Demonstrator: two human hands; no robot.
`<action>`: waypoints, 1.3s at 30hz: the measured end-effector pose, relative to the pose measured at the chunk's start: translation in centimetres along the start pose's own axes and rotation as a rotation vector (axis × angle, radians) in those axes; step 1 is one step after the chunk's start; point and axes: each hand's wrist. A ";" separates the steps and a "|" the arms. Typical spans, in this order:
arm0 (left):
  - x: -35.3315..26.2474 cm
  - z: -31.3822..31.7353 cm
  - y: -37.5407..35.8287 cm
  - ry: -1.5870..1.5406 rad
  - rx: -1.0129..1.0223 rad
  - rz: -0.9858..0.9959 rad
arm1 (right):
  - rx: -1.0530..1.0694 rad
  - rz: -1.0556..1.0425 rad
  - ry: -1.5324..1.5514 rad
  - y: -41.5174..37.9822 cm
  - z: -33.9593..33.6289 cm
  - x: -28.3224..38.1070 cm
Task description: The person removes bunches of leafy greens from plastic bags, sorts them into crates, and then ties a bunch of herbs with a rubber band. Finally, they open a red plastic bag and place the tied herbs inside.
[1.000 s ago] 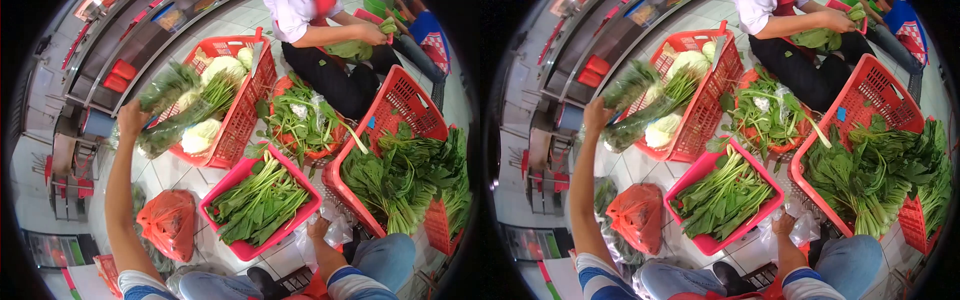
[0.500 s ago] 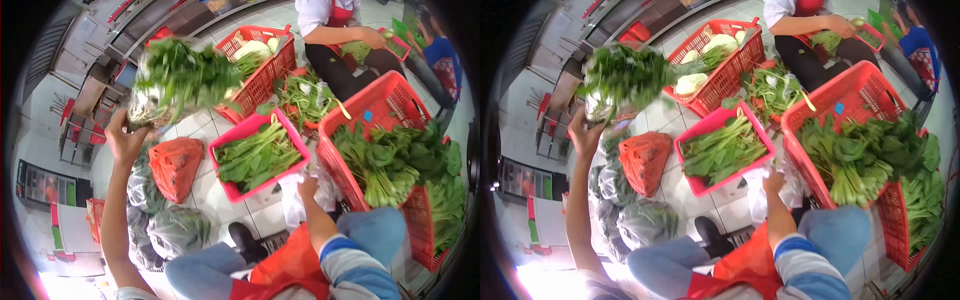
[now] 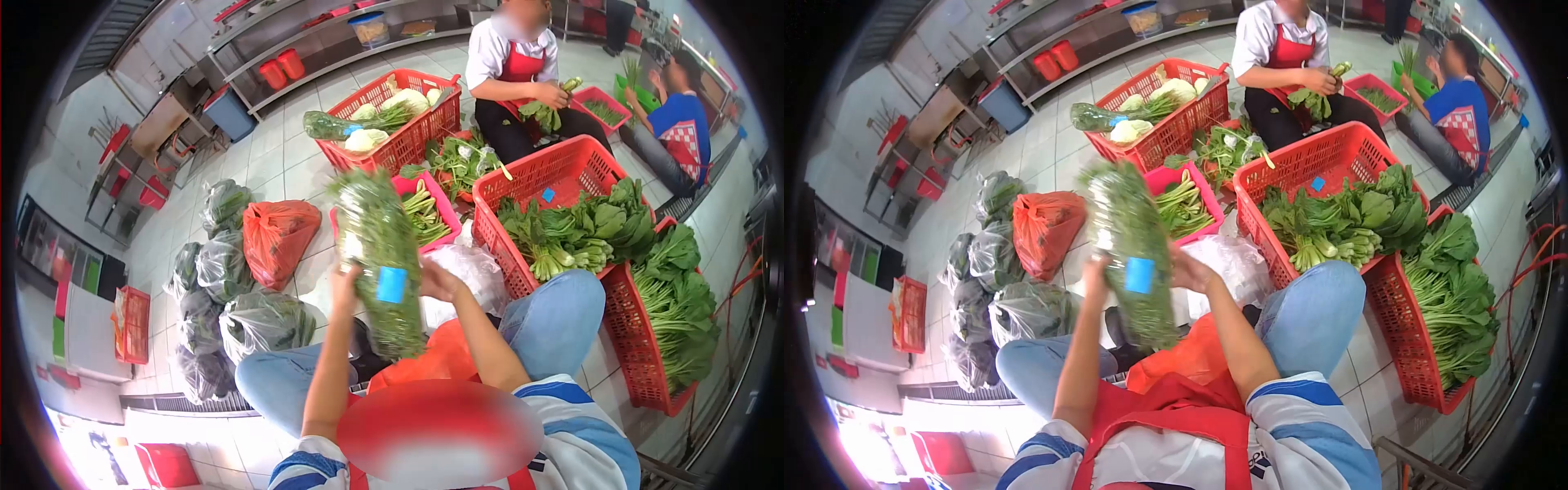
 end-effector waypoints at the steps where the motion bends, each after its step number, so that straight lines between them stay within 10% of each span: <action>1: 4.1 -0.2 -0.3 -0.018 -0.006 -0.021 | -0.097 -0.012 -0.124 -0.6 0.7 -0.4; 9: 6.2 0.3 -0.3 0.460 -0.062 0.424 | -0.289 -0.028 -0.055 -2.2 2.1 -1.9; 10: 3.7 1.3 -1.8 0.159 0.010 0.107 | -0.302 0.002 -0.153 -2.3 2.4 -1.5; 12: 5.0 0.4 -1.3 0.349 -0.104 0.117 | -0.564 -0.181 -0.372 -2.5 4.7 -1.4; 14: 5.8 0.6 -1.2 0.387 -0.226 0.157 | -0.969 -0.790 -1.125 -1.0 5.7 -2.2; 18: 5.3 1.9 -2.6 0.676 -0.357 0.314 | -0.837 -0.911 -1.530 -0.4 9.9 -2.5; 39: 8.8 1.0 -4.4 0.847 -0.193 0.360 | -0.921 -1.080 -1.387 0.7 6.5 -5.7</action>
Point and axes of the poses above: each hand's wrist, its own y-axis towards the middle knuckle, its own z-axis out of the palm, x = y × z, and after that the axes turned 5 degrees about -x, right-handed
